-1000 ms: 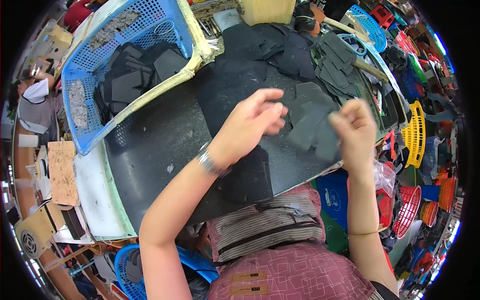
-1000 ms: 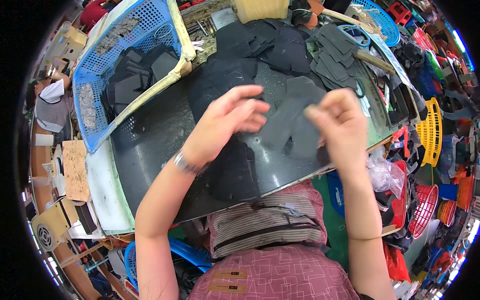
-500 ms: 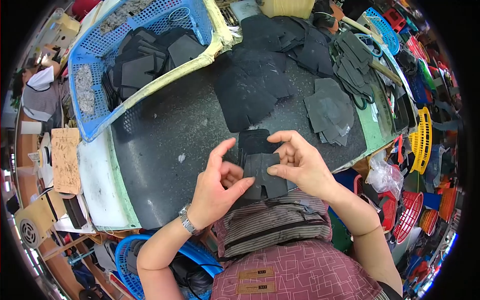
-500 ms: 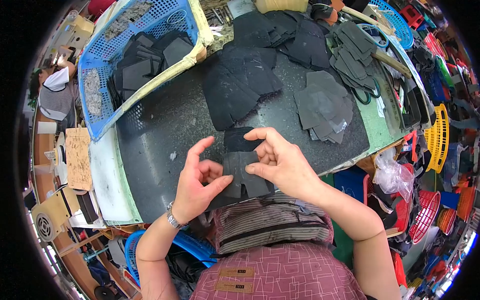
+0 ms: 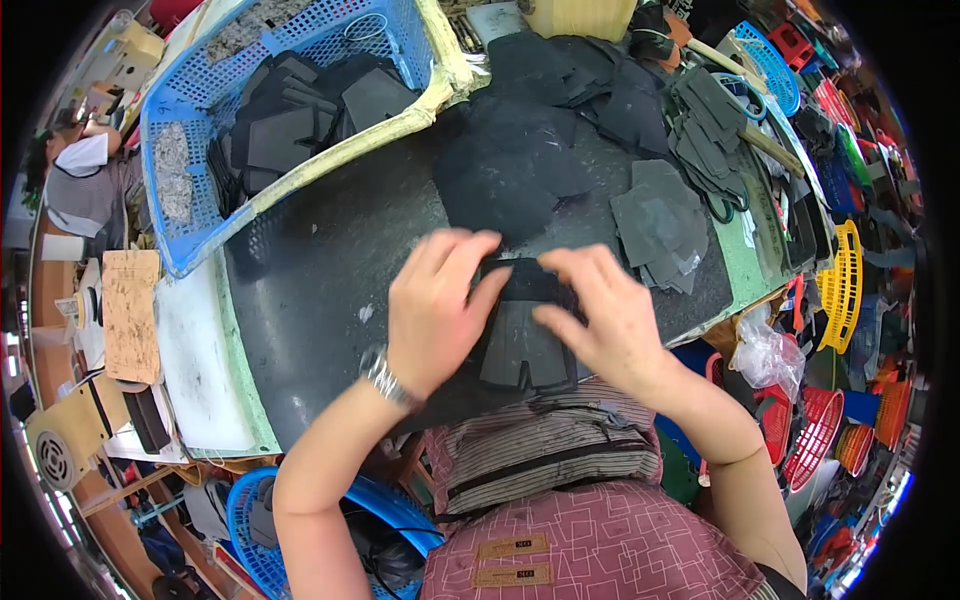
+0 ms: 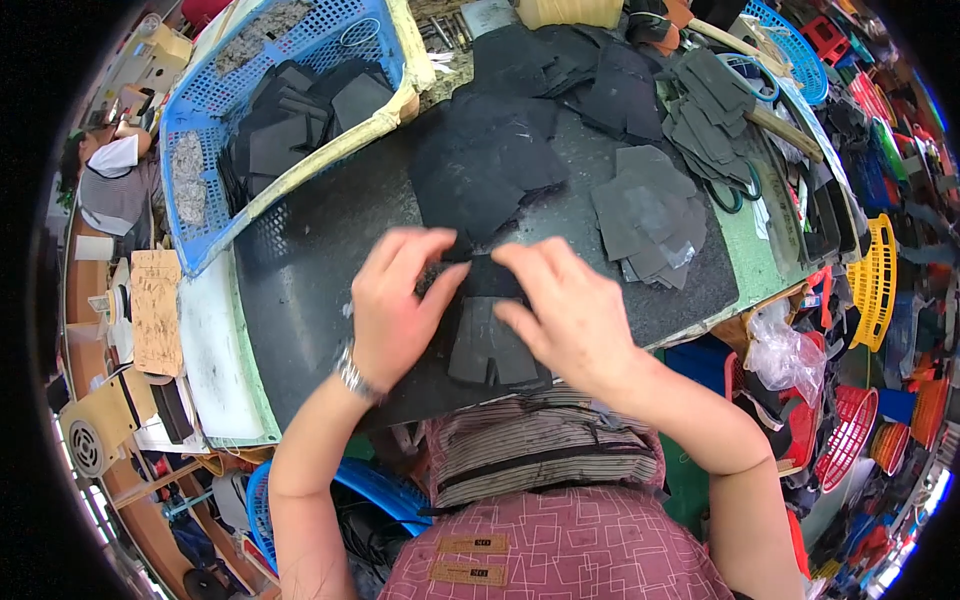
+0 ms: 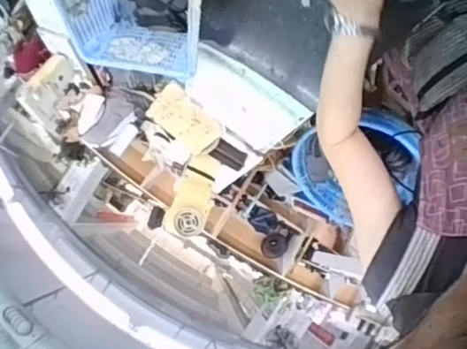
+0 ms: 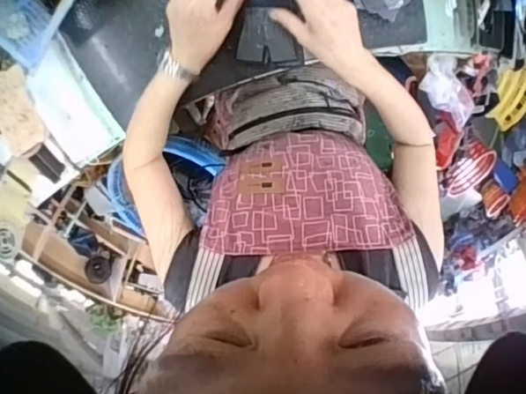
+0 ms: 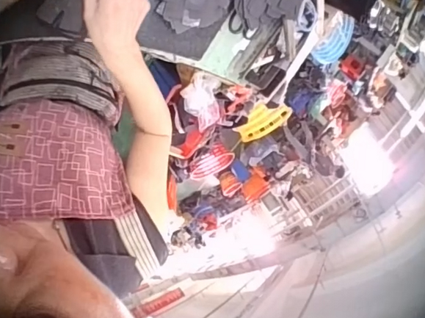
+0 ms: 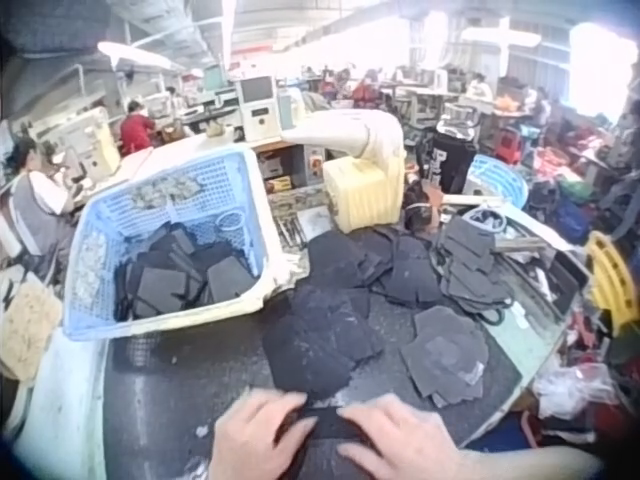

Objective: The recorder is picking up, aligning, and stacking pre-cut black fabric shoe components at a workbench.

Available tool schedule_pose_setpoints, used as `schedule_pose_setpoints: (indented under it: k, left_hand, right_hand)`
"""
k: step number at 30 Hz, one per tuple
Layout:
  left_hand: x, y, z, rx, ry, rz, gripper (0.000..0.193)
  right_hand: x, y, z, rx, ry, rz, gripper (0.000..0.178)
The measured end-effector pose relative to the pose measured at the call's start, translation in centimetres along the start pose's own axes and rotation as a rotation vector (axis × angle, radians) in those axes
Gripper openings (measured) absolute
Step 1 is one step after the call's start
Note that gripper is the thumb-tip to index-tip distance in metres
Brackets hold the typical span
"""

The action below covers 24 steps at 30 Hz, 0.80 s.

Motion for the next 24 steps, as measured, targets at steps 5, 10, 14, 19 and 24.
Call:
schedule_pose_setpoints:
  k: [5, 10, 14, 19, 24]
  left_hand:
    - [-2.0, -2.2, -2.7, -0.019, -0.253, -0.127, 0.024]
    - [-3.6, 0.9, -3.0, 0.402, 0.393, 0.508, 0.016]
    - [3.8, 3.5, 0.6, -0.012, -0.315, -0.166, 0.020]
    - [5.0, -0.9, 5.8, -0.408, -0.399, -0.218, 0.022]
    - [4.9, -1.3, 0.6, -0.149, -0.173, 0.228, 0.023]
  right_hand:
    - [1.9, 0.6, -4.0, 0.271, 0.163, 0.009, 0.030]
    - [3.4, -0.7, -7.3, 0.173, 0.396, 0.303, 0.031]
    - [3.0, -0.4, -7.3, 0.061, 0.338, 0.357, 0.032]
    - [6.0, 3.3, -6.6, 0.304, 0.241, 0.049, 0.026]
    - [11.2, 7.7, -2.9, 0.026, -0.177, 0.231, 0.027]
Point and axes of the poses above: each hand's wrist, its own z-axis away from the middle knuckle, its own y-axis out of the back of the hand, x = y × z, the point moved 2 cm from there along -z, towards the middle knuckle, and after that the axes turned 11 degrees about z, right-handed, at the moved point
